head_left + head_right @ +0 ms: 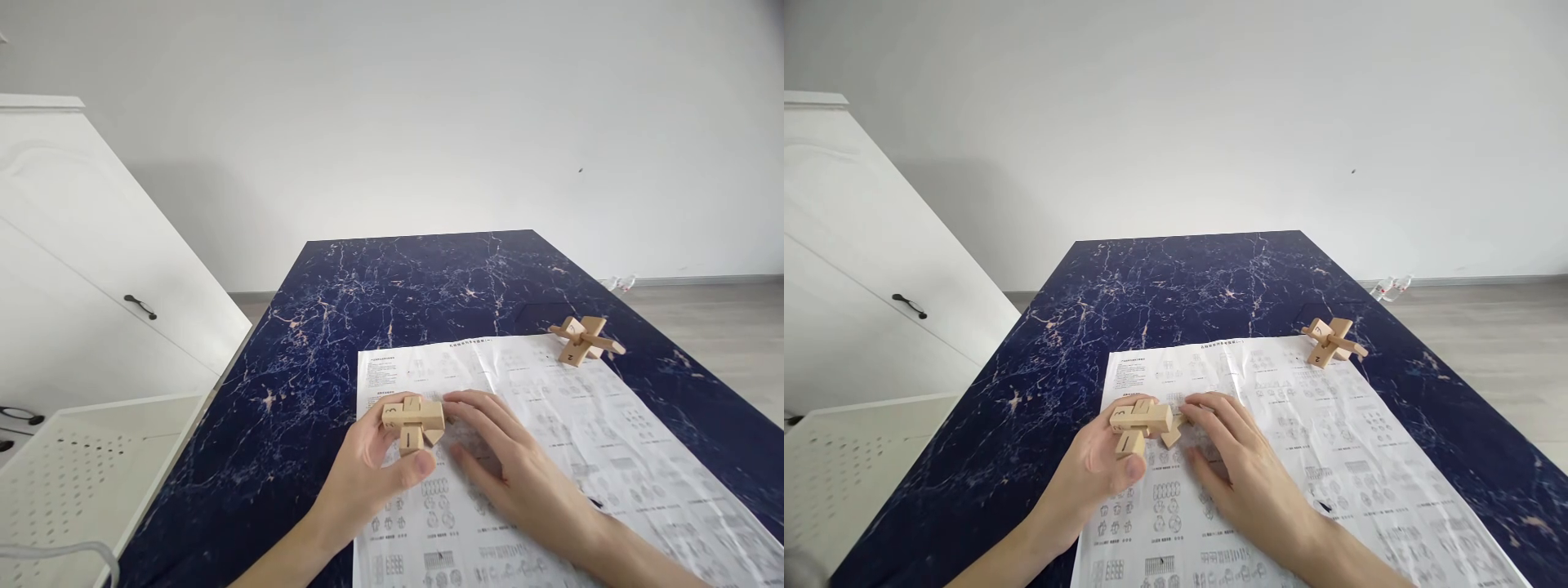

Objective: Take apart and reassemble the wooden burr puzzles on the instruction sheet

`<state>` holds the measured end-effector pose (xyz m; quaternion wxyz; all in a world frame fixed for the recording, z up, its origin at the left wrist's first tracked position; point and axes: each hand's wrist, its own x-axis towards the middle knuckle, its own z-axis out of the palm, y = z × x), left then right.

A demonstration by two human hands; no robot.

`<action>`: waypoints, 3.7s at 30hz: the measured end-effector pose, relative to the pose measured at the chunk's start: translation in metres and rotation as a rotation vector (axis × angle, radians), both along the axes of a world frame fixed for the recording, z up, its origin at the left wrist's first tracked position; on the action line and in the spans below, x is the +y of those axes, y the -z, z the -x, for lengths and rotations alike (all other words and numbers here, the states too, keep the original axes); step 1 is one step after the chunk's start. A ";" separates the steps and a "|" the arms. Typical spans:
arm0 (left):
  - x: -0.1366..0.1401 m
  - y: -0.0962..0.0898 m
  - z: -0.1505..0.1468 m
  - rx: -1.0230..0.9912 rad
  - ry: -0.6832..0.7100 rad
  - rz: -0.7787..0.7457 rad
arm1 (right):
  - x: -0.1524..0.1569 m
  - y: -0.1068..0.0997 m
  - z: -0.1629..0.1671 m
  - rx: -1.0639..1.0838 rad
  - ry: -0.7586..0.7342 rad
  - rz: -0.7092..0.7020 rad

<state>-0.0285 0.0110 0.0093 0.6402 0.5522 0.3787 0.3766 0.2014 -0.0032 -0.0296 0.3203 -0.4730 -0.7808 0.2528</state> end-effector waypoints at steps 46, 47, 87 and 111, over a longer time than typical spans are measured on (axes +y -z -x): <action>-0.007 0.001 -0.004 0.135 -0.134 -0.036 | 0.010 -0.012 -0.016 0.869 -0.205 0.802; -0.007 0.001 -0.005 0.144 -0.131 -0.039 | 0.010 -0.012 -0.017 0.865 -0.205 0.808; -0.012 0.009 -0.004 0.392 0.032 -0.533 | 0.003 -0.011 -0.007 0.770 -0.291 0.807; -0.011 0.010 -0.004 0.434 0.082 -0.526 | 0.005 -0.024 -0.009 0.741 -0.323 0.836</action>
